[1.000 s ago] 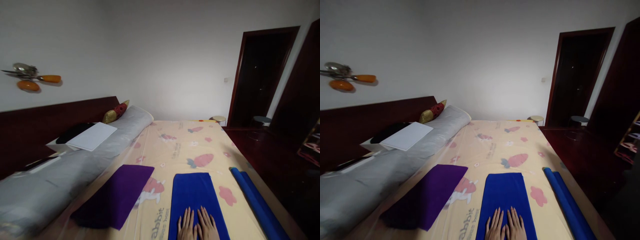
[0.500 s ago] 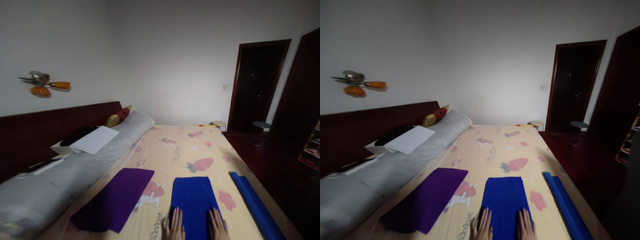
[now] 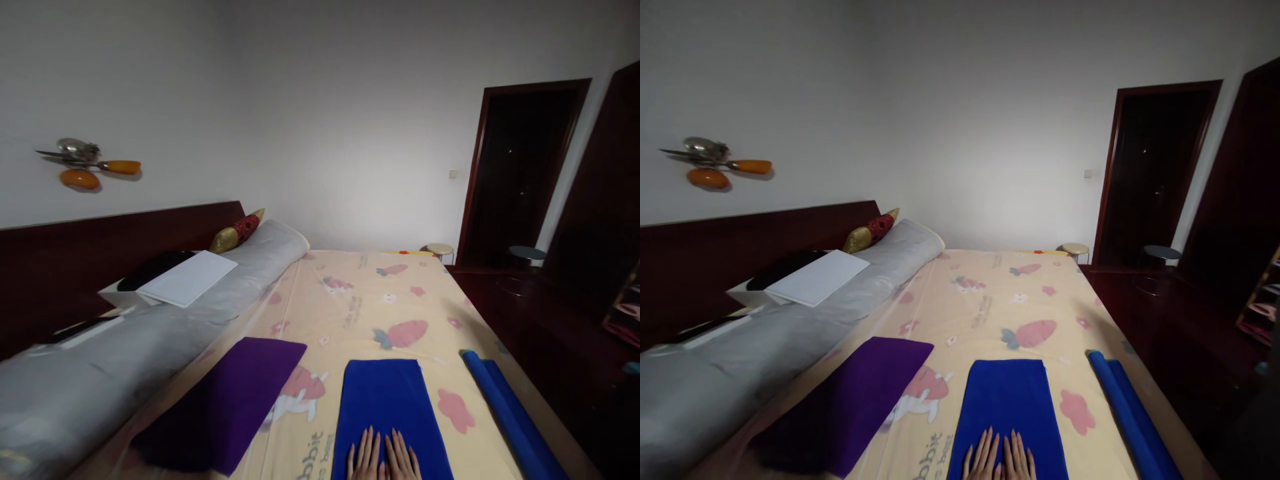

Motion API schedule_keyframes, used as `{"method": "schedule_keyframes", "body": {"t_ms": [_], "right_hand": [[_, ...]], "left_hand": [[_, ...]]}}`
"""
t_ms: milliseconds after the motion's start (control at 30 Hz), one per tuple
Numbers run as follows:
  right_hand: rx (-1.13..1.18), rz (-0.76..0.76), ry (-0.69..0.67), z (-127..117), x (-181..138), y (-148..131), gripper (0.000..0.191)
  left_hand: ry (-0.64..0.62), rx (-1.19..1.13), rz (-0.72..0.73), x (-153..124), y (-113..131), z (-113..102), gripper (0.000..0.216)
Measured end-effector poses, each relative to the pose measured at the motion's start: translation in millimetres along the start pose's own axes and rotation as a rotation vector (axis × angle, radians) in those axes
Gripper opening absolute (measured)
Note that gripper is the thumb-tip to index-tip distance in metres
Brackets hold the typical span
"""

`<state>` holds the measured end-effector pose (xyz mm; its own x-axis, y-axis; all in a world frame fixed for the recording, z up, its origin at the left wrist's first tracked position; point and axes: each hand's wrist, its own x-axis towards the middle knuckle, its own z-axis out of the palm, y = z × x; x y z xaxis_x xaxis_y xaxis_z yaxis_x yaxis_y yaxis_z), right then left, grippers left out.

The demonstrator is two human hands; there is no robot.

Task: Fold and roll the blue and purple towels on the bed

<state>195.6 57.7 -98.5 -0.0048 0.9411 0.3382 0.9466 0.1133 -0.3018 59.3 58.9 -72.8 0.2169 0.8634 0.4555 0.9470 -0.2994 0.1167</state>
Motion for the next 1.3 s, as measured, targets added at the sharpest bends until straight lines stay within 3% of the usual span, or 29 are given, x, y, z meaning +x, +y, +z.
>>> {"method": "schedule_keyframes", "body": {"t_ms": [233,567,700,900,1000,1133,1300], "right_hand": [[0.002,-0.021,-0.052,-33,2,-9,0.048],[0.028,-0.026,-0.138,-40,4,-6,0.048],[0.039,-0.035,-0.107,-48,7,11,0.048],[-0.010,0.047,-0.075,-70,5,54,0.056],[-0.028,0.112,-0.050,-74,4,63,0.060],[-0.033,0.145,-0.041,-75,7,49,0.063],[0.036,0.024,-0.133,-79,19,18,0.055]], "left_hand": [[-0.100,-0.046,0.015,4,4,-11,0.061],[-0.102,-0.034,0.013,5,4,-16,0.062],[-0.076,-0.035,0.008,5,4,-14,0.060],[-0.076,-0.073,0.012,5,3,-15,0.058],[-0.071,-0.079,0.014,5,3,-14,0.060],[-0.069,-0.061,-0.003,5,2,-11,0.063],[-0.071,-0.026,0.044,18,9,-19,0.067]]}}
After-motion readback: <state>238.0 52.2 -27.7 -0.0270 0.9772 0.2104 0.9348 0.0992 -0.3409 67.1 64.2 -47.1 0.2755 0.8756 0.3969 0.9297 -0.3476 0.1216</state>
